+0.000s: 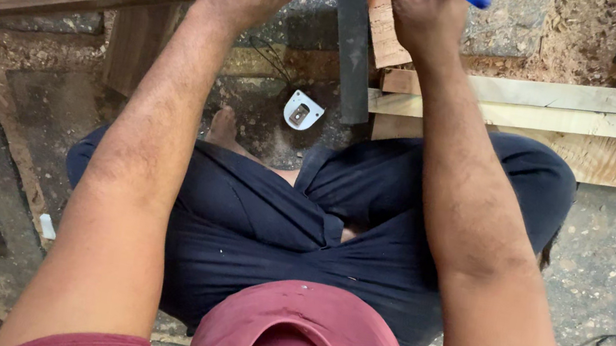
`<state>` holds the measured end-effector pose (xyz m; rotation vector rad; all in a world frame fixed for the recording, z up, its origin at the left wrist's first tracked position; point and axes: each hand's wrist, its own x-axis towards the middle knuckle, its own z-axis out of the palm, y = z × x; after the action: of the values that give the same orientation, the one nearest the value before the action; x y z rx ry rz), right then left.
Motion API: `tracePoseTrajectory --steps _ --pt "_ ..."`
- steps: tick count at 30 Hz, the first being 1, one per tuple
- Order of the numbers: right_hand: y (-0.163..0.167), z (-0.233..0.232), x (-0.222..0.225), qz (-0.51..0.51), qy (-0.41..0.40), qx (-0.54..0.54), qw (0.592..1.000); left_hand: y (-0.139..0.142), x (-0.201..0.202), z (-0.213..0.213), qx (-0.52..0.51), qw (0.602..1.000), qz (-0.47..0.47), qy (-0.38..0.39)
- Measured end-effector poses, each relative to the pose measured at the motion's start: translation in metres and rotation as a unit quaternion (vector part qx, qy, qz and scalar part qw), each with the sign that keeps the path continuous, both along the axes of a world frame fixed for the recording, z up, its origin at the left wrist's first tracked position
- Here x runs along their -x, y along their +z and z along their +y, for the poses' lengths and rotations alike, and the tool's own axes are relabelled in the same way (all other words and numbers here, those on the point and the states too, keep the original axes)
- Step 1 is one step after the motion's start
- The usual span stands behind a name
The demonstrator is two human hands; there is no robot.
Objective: The person sits on the workshop floor and marks wooden planks. They hold a try square against each board and draw lines with a pencil, repositioning the square along the boards, and move and align planks on the floor between markings.
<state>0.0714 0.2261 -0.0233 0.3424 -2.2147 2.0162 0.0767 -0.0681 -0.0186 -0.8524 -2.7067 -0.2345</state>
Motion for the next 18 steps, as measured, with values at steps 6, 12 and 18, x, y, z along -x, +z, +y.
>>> tracePoseTrajectory --steps 6,12,18 --pt "0.003 -0.004 0.001 0.084 -0.025 -0.219 0.972 0.009 -0.001 0.002 -0.006 0.999 -0.046 0.010" --pt "0.023 0.007 -0.006 0.062 0.048 -0.211 0.974 0.013 0.000 0.004 -0.023 0.996 -0.090 0.016" --pt "0.029 0.004 0.005 0.108 -0.032 -0.239 0.965 0.017 0.001 0.008 -0.041 0.998 -0.037 0.009"
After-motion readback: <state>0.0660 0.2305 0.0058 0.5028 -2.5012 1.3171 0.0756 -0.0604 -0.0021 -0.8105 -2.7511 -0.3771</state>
